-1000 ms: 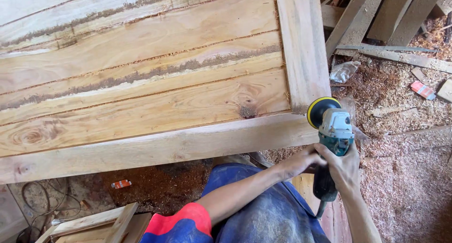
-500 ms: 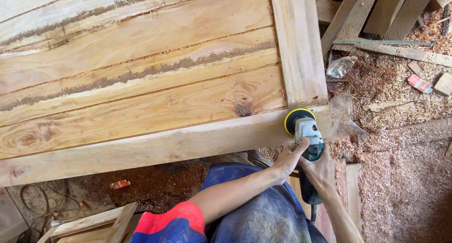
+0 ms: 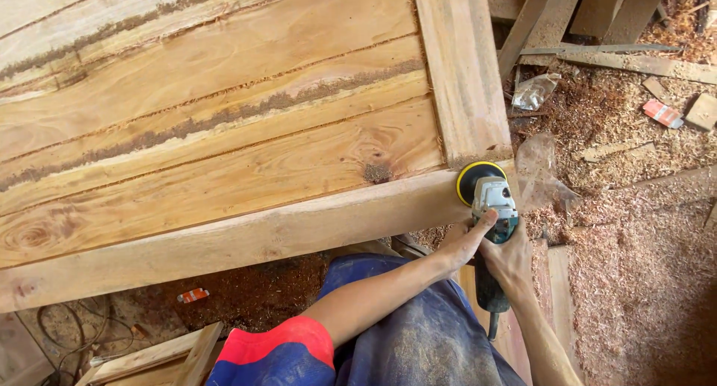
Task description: The person uses an electric orbital sander to smooth the surface of a large wooden panel. They move the sander back and forth across the wood, focusing on the edges and flat surfaces.
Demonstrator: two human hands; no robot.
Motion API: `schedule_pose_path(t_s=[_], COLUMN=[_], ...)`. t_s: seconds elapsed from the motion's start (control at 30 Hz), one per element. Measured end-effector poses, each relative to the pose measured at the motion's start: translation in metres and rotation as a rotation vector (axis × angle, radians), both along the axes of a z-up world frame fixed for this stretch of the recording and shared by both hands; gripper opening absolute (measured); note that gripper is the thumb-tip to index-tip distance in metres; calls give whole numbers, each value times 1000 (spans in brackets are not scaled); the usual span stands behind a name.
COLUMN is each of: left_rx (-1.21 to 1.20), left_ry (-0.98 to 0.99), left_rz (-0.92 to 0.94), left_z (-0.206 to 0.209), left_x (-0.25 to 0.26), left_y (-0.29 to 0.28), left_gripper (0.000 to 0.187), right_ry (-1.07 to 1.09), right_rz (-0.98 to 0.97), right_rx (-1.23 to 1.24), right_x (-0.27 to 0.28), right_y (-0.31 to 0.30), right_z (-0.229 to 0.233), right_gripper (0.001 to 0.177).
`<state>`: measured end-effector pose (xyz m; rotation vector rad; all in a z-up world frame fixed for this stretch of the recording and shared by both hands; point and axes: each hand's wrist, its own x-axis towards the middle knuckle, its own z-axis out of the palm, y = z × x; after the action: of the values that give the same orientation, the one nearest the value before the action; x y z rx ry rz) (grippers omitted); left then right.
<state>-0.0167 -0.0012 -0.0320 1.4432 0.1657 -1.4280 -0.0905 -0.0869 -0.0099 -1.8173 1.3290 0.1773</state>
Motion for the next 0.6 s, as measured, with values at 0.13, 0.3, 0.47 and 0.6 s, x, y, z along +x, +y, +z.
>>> schedule_pose_path(t_s=[0.13,0.3,0.47,0.6], left_rx=[42,142,137,167], left_ry=[-13,-92,-60,-42], left_rz=[-54,-179,-169,-86], left_z=[28,64,68,63], left_x=[28,45,48,59], left_y=[-6,-15,-10,3], left_gripper=[110,114,114,119], right_ry=[-10,-11,20,5], right_rz=[25,-30,-24,-2], right_rx=[6,-48,-32,55], right_x=[29,29,47,54], right_y=[-1,-9,-2,10], right_z=[9,4,29,9], right_gripper=[64,59,63,65])
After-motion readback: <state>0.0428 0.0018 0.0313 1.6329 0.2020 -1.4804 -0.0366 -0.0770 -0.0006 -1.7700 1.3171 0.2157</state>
